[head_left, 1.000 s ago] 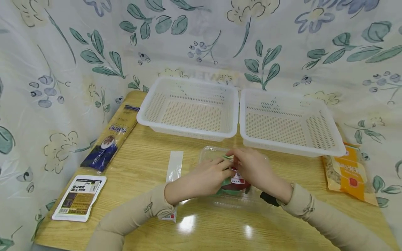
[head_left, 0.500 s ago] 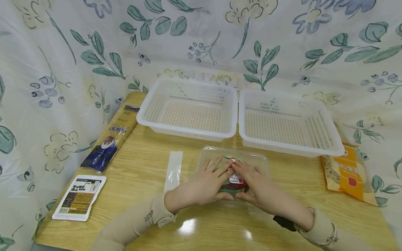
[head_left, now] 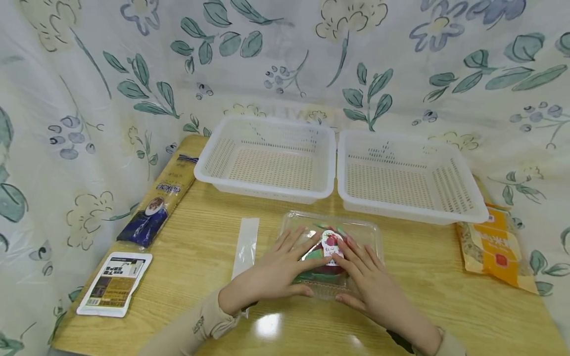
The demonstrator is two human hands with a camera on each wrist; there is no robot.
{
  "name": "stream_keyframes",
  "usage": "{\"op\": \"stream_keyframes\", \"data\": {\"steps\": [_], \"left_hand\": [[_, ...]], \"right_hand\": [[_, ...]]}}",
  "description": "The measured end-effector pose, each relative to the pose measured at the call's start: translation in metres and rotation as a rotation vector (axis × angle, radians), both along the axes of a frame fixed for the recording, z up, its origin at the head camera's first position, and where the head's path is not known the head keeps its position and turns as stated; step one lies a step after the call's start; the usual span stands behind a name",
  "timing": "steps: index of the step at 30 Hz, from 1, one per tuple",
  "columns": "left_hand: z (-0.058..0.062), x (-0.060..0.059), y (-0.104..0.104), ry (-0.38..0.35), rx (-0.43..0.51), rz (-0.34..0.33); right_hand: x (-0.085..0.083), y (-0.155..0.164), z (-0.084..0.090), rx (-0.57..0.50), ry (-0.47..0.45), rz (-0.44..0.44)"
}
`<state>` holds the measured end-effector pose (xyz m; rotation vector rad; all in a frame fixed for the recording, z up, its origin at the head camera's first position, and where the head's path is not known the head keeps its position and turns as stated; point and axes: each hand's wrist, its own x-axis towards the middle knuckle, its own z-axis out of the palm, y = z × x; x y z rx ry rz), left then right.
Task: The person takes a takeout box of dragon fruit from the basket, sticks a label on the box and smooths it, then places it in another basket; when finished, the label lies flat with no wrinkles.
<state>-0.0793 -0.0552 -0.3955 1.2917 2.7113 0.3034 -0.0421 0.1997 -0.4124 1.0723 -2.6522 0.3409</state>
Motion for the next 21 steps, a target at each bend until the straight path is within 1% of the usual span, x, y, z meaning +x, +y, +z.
{"op": "stream_keyframes", "data": {"steps": [2, 4, 6, 7, 10, 13, 16, 19, 21], "left_hand": [[0.001, 0.0, -0.002, -0.009, 0.024, -0.014], [0.001, 0.0, -0.003, -0.018, 0.044, -0.018], [0.0, 0.001, -0.003, -0.031, 0.071, 0.001], [-0.002, 0.002, -0.003, -0.042, 0.09, 0.024], [-0.008, 0.005, -0.001, -0.09, 0.185, 0.136], [-0.016, 0.011, 0.004, -0.14, 0.325, 0.265], [-0.021, 0.016, 0.008, -0.197, 0.452, 0.366], [-0.024, 0.018, 0.01, -0.267, 0.553, 0.443], [-0.025, 0.019, 0.01, -0.334, 0.607, 0.487]], "right_hand": [[-0.001, 0.001, -0.003, -0.052, 0.025, 0.009], [-0.001, 0.002, -0.005, -0.105, 0.028, 0.013], [-0.001, 0.002, -0.007, -0.151, 0.024, -0.01], [0.0, 0.002, -0.009, -0.177, 0.019, -0.034], [0.002, 0.001, -0.013, -0.266, -0.003, -0.143], [0.007, -0.001, -0.018, -0.381, -0.058, -0.266], [0.01, -0.003, -0.019, -0.506, -0.168, -0.356], [0.011, -0.003, -0.019, -0.602, -0.286, -0.422], [0.012, -0.001, -0.018, -0.649, -0.369, -0.451]]}}
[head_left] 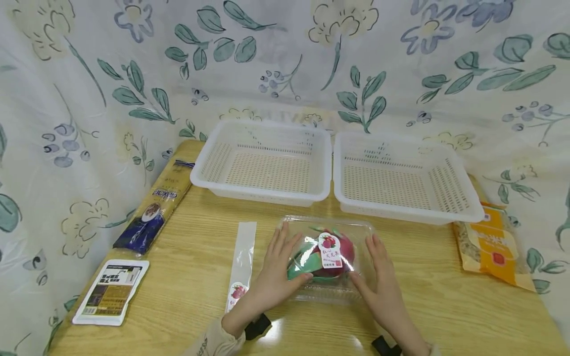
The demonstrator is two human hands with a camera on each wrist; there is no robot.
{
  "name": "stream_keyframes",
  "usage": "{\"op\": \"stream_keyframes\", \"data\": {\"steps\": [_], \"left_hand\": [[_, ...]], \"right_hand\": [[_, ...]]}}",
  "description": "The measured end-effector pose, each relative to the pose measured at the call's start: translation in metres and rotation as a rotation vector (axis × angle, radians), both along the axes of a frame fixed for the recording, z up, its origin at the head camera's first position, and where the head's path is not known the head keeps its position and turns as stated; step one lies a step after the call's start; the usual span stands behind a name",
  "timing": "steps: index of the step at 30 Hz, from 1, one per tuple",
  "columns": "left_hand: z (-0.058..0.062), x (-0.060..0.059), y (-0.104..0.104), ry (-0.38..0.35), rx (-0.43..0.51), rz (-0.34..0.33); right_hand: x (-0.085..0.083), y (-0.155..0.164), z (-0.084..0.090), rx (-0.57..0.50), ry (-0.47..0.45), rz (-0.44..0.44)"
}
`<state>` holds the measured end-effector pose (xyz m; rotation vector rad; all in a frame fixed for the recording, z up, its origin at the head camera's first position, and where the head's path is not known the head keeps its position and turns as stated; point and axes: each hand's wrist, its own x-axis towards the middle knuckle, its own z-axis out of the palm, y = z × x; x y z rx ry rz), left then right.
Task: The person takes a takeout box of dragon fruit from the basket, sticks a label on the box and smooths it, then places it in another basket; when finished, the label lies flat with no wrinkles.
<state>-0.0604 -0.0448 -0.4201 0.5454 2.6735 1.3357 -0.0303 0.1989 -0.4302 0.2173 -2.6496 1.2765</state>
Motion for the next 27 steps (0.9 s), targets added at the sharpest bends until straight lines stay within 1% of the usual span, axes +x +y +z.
{"op": "stream_keyframes", "data": {"steps": [2, 4, 6, 8, 11, 13, 15, 18, 21, 27], "left_hand": [[-0.002, 0.0, -0.001, -0.038, 0.041, 0.038], [-0.006, 0.0, -0.002, -0.058, 0.061, 0.077], [-0.009, 0.0, -0.004, -0.059, 0.07, 0.1], [-0.012, 0.001, -0.006, -0.047, 0.085, 0.113], [-0.018, 0.003, -0.007, -0.032, 0.135, 0.12], [-0.022, 0.004, -0.006, -0.031, 0.199, 0.122], [-0.026, 0.006, -0.004, -0.029, 0.267, 0.132], [-0.029, 0.006, -0.001, -0.017, 0.348, 0.155], [-0.028, 0.006, 0.0, -0.01, 0.371, 0.171], [-0.02, 0.001, -0.001, -0.04, 0.367, 0.154]], "right_hand": [[0.0, 0.003, 0.001, -0.046, -0.066, -0.013], [0.001, 0.006, 0.001, -0.093, -0.143, -0.023], [0.001, 0.009, 0.001, -0.136, -0.2, -0.031], [0.002, 0.012, -0.001, -0.182, -0.234, -0.027], [0.002, 0.014, -0.005, -0.258, -0.242, -0.002], [0.002, 0.014, -0.008, -0.302, -0.234, 0.01], [0.002, 0.013, -0.01, -0.33, -0.215, 0.014], [0.001, 0.011, -0.011, -0.339, -0.191, 0.003], [0.0, 0.01, -0.009, -0.353, -0.192, 0.007], [-0.003, 0.012, -0.002, -0.388, -0.241, 0.081]]}}
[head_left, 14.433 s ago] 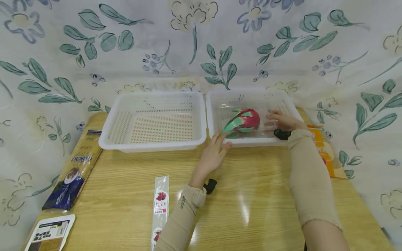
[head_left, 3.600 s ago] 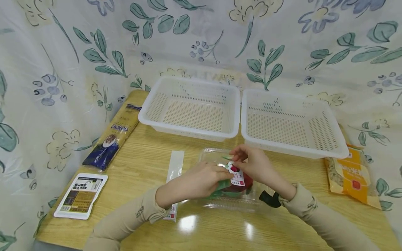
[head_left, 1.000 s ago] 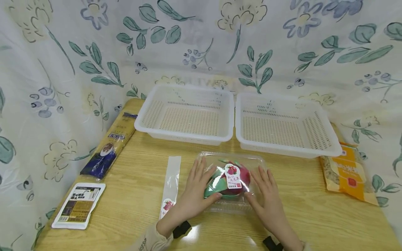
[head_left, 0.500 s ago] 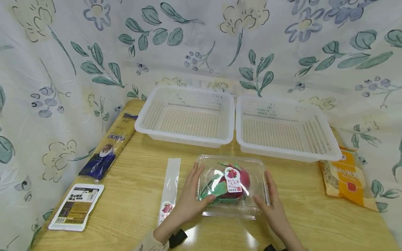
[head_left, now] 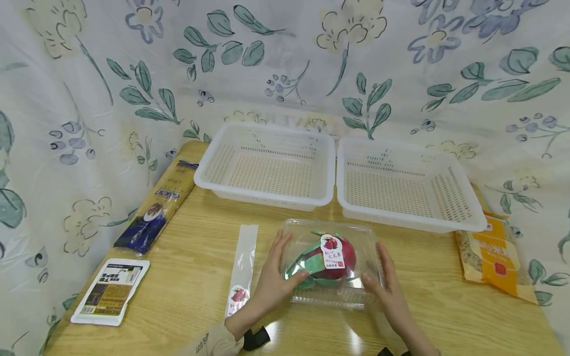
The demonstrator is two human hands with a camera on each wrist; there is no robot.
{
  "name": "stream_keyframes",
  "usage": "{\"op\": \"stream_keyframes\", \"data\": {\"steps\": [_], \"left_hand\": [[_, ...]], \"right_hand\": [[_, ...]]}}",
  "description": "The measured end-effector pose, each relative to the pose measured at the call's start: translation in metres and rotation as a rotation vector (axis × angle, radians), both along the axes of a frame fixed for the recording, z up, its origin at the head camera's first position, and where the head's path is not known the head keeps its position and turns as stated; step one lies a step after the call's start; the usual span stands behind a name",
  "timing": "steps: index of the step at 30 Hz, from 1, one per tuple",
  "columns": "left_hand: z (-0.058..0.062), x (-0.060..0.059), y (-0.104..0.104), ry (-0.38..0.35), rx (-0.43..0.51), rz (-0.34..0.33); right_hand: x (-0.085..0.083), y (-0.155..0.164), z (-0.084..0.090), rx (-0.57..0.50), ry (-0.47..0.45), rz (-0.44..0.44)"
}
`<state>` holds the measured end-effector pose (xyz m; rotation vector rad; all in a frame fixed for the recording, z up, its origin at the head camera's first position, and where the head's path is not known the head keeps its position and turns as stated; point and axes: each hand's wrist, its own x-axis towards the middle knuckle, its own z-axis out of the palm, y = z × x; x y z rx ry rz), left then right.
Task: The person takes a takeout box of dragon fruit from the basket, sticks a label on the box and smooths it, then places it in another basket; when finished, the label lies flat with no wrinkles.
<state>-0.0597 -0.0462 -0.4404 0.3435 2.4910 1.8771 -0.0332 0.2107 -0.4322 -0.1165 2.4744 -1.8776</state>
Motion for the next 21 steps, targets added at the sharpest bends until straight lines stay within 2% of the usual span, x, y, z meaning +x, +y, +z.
{"op": "stream_keyframes", "data": {"steps": [8, 13, 21], "left_hand": [[0.017, -0.002, -0.007, -0.05, 0.002, -0.03], [0.034, -0.006, -0.016, -0.018, 0.012, -0.029], [0.065, -0.015, -0.032, 0.07, -0.013, -0.034]], "right_hand": [[0.001, -0.002, 0.016, -0.077, -0.054, 0.074], [-0.003, -0.004, 0.031, -0.123, -0.068, 0.12], [-0.01, -0.018, 0.057, -0.125, 0.028, 0.156]]}}
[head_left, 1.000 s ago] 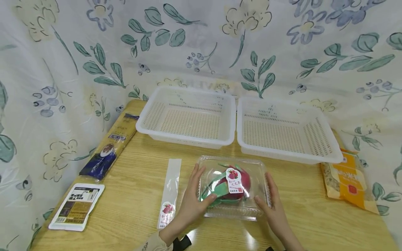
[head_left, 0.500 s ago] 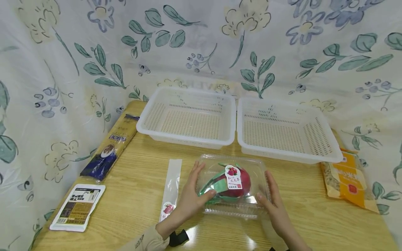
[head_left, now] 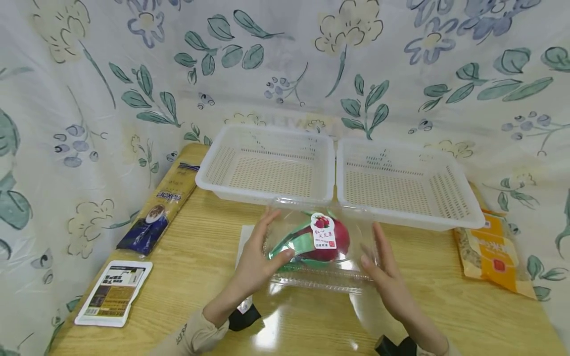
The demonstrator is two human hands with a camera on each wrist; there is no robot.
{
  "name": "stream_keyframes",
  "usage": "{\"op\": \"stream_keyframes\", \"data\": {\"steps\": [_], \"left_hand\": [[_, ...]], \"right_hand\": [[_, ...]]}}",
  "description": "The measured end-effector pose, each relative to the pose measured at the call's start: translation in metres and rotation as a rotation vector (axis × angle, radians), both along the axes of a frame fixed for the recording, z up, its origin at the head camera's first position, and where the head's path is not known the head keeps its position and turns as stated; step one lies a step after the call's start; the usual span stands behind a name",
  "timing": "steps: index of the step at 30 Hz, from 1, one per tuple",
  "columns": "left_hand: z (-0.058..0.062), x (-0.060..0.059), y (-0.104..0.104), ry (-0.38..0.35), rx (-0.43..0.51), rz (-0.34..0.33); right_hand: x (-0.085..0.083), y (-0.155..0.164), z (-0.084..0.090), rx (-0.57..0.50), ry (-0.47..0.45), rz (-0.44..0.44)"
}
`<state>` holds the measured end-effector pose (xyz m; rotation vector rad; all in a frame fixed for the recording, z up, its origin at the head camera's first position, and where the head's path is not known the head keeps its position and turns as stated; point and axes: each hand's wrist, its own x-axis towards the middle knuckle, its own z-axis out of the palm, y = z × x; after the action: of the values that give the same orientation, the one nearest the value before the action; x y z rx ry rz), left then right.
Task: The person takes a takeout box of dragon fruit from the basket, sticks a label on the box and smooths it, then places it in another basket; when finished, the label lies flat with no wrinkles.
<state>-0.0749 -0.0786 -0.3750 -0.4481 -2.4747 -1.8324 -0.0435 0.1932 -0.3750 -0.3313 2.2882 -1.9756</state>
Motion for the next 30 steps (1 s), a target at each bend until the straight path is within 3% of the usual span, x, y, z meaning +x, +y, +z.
{"op": "stream_keyframes", "data": {"steps": [4, 10, 18, 23, 30], "left_hand": [[0.016, -0.012, -0.01, 0.028, -0.018, -0.016], [0.035, -0.033, -0.021, -0.005, 0.019, -0.079], [0.048, -0.052, -0.027, 0.033, 0.181, -0.093], [0.052, -0.062, -0.028, 0.078, 0.25, -0.029], [0.056, -0.069, -0.03, 0.135, 0.259, 0.14]], "right_hand": [[-0.009, -0.009, 0.011, -0.076, 0.005, -0.002], [-0.024, -0.023, 0.025, -0.3, -0.129, -0.088], [-0.051, -0.032, 0.053, -0.342, -0.253, -0.177], [-0.065, -0.037, 0.067, -0.33, -0.271, -0.185], [-0.087, -0.05, 0.077, -0.323, -0.25, -0.183]]}}
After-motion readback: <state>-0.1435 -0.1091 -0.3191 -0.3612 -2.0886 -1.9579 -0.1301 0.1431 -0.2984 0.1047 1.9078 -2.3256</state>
